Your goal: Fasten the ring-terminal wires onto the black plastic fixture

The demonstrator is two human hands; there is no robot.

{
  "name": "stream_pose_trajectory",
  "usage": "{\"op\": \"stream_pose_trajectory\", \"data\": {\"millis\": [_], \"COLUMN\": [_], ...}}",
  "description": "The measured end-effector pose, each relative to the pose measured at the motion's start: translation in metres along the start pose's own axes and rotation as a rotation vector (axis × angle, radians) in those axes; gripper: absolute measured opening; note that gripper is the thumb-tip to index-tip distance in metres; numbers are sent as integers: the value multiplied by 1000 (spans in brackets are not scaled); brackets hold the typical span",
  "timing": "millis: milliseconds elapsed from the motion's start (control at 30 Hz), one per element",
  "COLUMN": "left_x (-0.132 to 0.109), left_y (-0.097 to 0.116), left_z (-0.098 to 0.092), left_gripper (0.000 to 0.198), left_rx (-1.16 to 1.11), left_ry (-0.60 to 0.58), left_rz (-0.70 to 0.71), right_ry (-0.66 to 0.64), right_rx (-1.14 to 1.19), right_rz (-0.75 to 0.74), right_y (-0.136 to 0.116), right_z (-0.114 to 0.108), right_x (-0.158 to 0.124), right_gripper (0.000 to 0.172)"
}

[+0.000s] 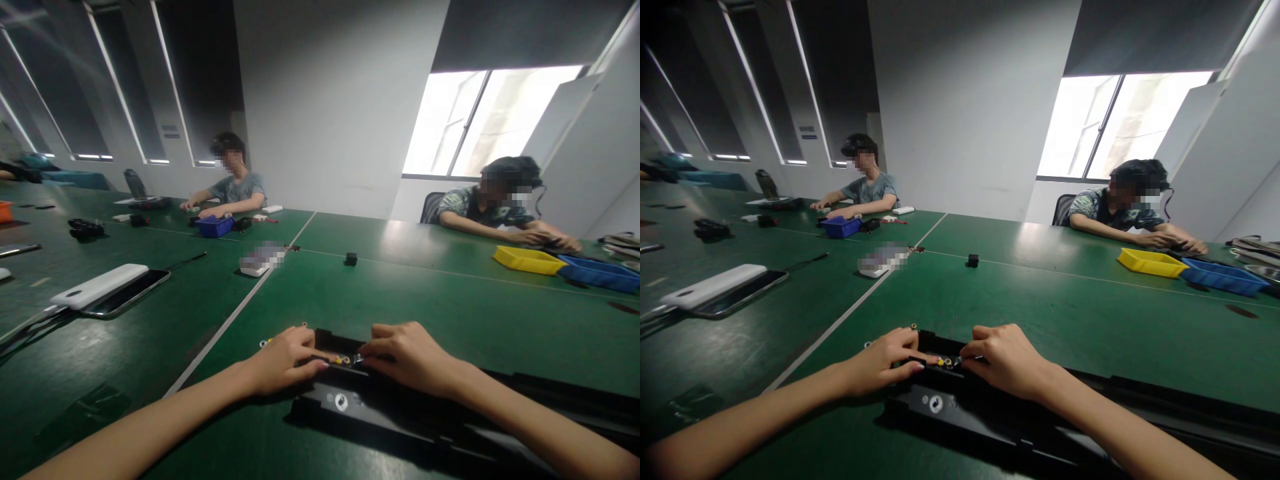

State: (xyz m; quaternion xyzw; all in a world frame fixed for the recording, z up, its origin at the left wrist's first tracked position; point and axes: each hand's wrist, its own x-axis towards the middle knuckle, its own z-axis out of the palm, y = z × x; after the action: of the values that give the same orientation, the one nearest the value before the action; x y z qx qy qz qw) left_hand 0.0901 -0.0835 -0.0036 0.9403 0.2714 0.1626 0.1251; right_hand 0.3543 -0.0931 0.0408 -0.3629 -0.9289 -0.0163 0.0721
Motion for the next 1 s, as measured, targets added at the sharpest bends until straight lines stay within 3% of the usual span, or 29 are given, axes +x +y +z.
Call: {"op": "stream_pose_trajectory", "data": {"millis": [1000], "left_x": [0], "left_y": [-2], "left_z": [2], "left_gripper": [36], "left_rx": [-1], "left_ry": [14], "left_rz": [-18], "right_ry": [19], "right_rx": [32], "right_rz": [-18], "right_y": [0], "right_z": [-1], "right_x": [-1], "right_gripper": [18]}}
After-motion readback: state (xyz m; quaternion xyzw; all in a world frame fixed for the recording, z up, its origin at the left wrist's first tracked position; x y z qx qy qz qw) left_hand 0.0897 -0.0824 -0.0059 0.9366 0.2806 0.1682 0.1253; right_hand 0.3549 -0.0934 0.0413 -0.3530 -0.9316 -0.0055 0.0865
